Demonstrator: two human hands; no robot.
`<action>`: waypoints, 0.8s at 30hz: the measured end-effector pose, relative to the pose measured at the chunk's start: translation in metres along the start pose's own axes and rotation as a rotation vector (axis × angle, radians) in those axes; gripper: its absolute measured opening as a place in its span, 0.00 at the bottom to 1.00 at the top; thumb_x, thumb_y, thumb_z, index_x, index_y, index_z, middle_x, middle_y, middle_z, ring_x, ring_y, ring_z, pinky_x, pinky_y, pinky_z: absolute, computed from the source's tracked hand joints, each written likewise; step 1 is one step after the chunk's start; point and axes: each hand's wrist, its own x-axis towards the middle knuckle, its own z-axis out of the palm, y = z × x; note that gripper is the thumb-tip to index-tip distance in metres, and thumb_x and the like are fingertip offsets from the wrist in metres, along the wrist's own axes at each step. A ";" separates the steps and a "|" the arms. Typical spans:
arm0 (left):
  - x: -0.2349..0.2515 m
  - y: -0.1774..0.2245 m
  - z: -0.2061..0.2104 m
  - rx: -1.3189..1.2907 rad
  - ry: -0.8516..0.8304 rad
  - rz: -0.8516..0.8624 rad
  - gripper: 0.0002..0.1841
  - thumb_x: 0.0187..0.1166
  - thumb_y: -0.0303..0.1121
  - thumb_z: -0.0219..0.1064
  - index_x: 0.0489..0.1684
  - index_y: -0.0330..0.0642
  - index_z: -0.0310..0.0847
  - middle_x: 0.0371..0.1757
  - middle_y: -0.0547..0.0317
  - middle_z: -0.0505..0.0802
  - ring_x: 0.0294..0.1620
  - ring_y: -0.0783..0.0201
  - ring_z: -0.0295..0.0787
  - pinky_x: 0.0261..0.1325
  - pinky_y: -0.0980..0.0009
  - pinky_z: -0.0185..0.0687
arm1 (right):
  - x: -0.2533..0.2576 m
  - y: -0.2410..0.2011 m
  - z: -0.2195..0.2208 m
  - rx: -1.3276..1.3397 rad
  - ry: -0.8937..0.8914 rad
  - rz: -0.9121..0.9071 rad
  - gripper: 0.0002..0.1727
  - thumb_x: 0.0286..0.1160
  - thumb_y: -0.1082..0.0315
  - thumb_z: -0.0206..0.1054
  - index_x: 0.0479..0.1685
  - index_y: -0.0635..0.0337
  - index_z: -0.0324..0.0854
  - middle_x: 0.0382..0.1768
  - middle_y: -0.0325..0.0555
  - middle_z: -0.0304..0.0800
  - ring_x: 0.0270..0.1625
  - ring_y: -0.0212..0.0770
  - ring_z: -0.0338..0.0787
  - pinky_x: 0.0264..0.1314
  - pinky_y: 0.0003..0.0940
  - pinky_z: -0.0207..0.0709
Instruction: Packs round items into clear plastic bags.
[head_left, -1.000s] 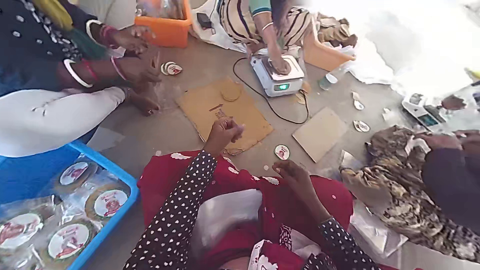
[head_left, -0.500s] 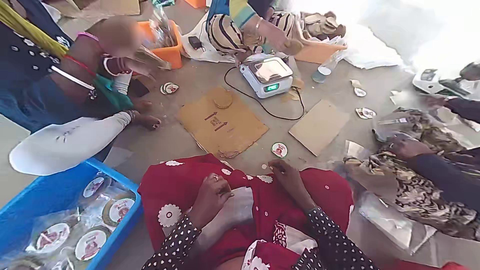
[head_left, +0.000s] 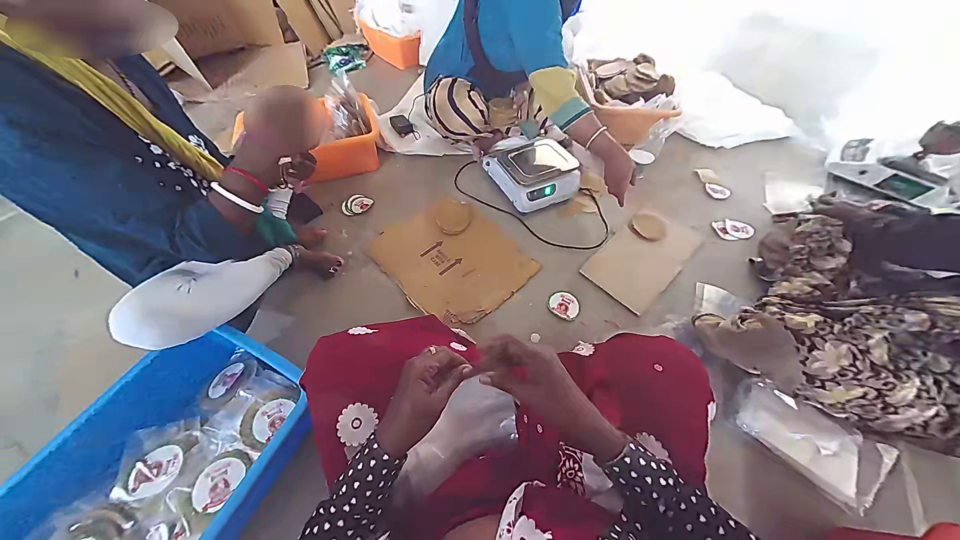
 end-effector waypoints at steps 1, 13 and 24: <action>0.000 0.004 -0.003 -0.005 -0.040 -0.028 0.10 0.80 0.35 0.69 0.39 0.36 0.90 0.38 0.60 0.93 0.42 0.75 0.89 0.51 0.77 0.86 | 0.001 -0.004 0.007 0.042 0.035 0.016 0.12 0.77 0.67 0.71 0.51 0.66 0.88 0.42 0.41 0.95 0.42 0.27 0.92 0.50 0.25 0.86; -0.048 0.035 -0.025 -0.570 0.219 -0.340 0.05 0.76 0.19 0.68 0.40 0.31 0.90 0.34 0.56 0.95 0.28 0.68 0.91 0.36 0.72 0.91 | -0.008 -0.028 -0.011 0.465 0.435 0.180 0.05 0.81 0.76 0.64 0.44 0.67 0.85 0.32 0.43 0.93 0.28 0.32 0.90 0.33 0.26 0.87; -0.057 0.053 -0.006 -0.796 0.333 -0.130 0.06 0.72 0.23 0.74 0.27 0.41 0.85 0.27 0.60 0.91 0.25 0.74 0.86 0.33 0.78 0.85 | -0.019 -0.022 -0.011 0.310 0.297 0.272 0.08 0.82 0.75 0.62 0.53 0.67 0.82 0.39 0.44 0.94 0.37 0.35 0.94 0.42 0.30 0.90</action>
